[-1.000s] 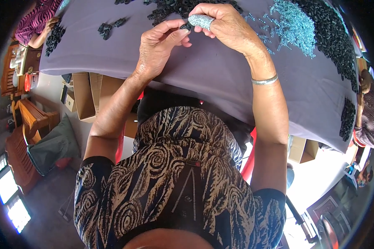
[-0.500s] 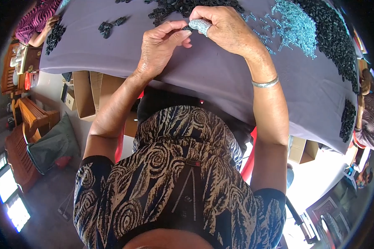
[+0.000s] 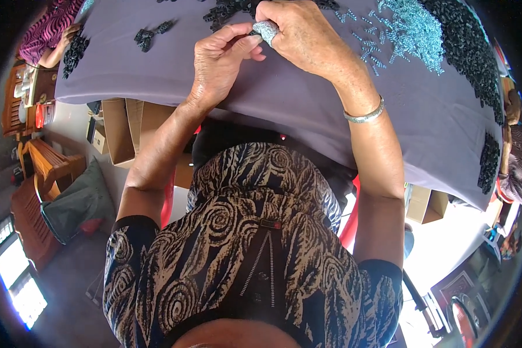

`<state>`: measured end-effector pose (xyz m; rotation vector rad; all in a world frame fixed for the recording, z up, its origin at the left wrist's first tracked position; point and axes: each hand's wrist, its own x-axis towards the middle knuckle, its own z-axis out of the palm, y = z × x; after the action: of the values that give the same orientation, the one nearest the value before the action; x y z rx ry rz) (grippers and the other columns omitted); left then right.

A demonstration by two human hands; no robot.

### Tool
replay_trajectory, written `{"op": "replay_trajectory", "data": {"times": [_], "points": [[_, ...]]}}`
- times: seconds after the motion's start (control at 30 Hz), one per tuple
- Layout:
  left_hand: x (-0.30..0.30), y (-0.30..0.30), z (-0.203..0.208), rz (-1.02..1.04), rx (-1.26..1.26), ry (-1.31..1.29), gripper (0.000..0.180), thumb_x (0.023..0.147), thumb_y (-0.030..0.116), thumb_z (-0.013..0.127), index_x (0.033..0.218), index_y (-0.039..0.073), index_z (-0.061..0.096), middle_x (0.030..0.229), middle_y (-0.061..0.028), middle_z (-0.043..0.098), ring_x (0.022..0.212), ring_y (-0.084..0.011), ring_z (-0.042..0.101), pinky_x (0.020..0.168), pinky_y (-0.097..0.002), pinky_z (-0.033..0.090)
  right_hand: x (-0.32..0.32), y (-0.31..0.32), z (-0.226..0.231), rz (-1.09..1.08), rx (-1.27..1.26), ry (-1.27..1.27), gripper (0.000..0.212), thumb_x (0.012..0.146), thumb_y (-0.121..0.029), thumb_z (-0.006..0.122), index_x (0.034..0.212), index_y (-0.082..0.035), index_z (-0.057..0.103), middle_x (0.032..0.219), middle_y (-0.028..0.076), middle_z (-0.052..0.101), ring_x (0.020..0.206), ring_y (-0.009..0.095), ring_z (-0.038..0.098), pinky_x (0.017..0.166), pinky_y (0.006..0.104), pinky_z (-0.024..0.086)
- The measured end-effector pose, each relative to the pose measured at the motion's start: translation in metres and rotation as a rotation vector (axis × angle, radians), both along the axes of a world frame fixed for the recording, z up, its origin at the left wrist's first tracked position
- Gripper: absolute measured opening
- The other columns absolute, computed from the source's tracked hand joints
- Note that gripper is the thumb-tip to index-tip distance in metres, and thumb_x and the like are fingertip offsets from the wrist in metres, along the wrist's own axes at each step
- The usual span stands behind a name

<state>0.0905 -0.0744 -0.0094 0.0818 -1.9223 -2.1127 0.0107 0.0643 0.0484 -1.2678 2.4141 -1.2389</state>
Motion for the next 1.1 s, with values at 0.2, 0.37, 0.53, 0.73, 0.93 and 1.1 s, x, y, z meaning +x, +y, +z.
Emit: {"op": "replay_trajectory", "data": {"times": [0.2, 0.37, 0.53, 0.73, 0.93, 1.1], "points": [[-0.003, -0.001, 0.001, -0.028, 0.025, -0.026, 0.018, 0.086, 0.003, 0.059, 0.103, -0.003, 0.062, 0.088, -0.0072, 0.062, 0.071, -0.0115, 0.059, 0.069, -0.0287, 0.055, -0.005, 0.005, 0.000, -0.028, 0.013, -0.269, 0.025, 0.072, 0.009, 0.043, 0.088, -0.004, 0.058, 0.069, 0.002, 0.056, 0.048, 0.008, 0.049, 0.041, 0.0232, 0.040], [-0.003, -0.004, 0.001, -0.057, -0.012, -0.024, 0.018, 0.087, 0.004, 0.059, 0.103, -0.003, 0.061, 0.089, -0.0065, 0.062, 0.073, -0.0113, 0.059, 0.070, -0.0290, 0.055, -0.012, 0.008, -0.002, -0.003, -0.028, -0.377, 0.028, 0.076, 0.008, 0.042, 0.094, -0.003, 0.061, 0.072, 0.002, 0.056, 0.055, 0.006, 0.050, 0.043, 0.0196, 0.043], [-0.004, -0.006, -0.001, -0.061, 0.021, -0.008, 0.019, 0.087, 0.004, 0.059, 0.104, -0.002, 0.061, 0.090, -0.0065, 0.062, 0.074, -0.0118, 0.059, 0.072, -0.0282, 0.053, -0.017, 0.011, -0.006, 0.013, -0.036, -0.448, 0.029, 0.079, 0.006, 0.041, 0.099, -0.002, 0.061, 0.073, 0.004, 0.055, 0.060, 0.006, 0.051, 0.046, 0.0192, 0.047], [-0.002, -0.006, -0.001, -0.079, 0.022, 0.008, 0.019, 0.086, 0.003, 0.059, 0.104, -0.003, 0.061, 0.090, -0.0060, 0.062, 0.074, -0.0126, 0.061, 0.073, -0.0268, 0.052, -0.017, 0.012, -0.003, 0.029, -0.014, -0.431, 0.013, 0.085, -0.003, 0.048, 0.091, -0.004, 0.060, 0.071, 0.001, 0.054, 0.054, 0.004, 0.048, 0.042, 0.0188, 0.038], [-0.001, -0.005, 0.001, -0.069, -0.030, 0.002, 0.020, 0.086, 0.002, 0.059, 0.105, -0.002, 0.061, 0.088, -0.0049, 0.061, 0.075, -0.0130, 0.061, 0.073, -0.0257, 0.052, -0.017, 0.012, -0.007, 0.012, 0.040, -0.202, 0.011, 0.079, -0.005, 0.049, 0.086, -0.006, 0.058, 0.059, 0.003, 0.046, 0.052, 0.010, 0.043, 0.049, 0.0288, 0.035], [-0.002, -0.006, 0.000, -0.063, -0.034, 0.014, 0.019, 0.085, 0.001, 0.059, 0.104, -0.001, 0.062, 0.088, -0.0044, 0.061, 0.075, -0.0133, 0.062, 0.073, -0.0253, 0.051, -0.019, 0.011, -0.008, 0.075, -0.008, -0.021, 0.012, 0.077, -0.003, 0.050, 0.087, -0.005, 0.056, 0.065, 0.011, 0.051, 0.057, 0.021, 0.049, 0.054, 0.0329, 0.038]]}}
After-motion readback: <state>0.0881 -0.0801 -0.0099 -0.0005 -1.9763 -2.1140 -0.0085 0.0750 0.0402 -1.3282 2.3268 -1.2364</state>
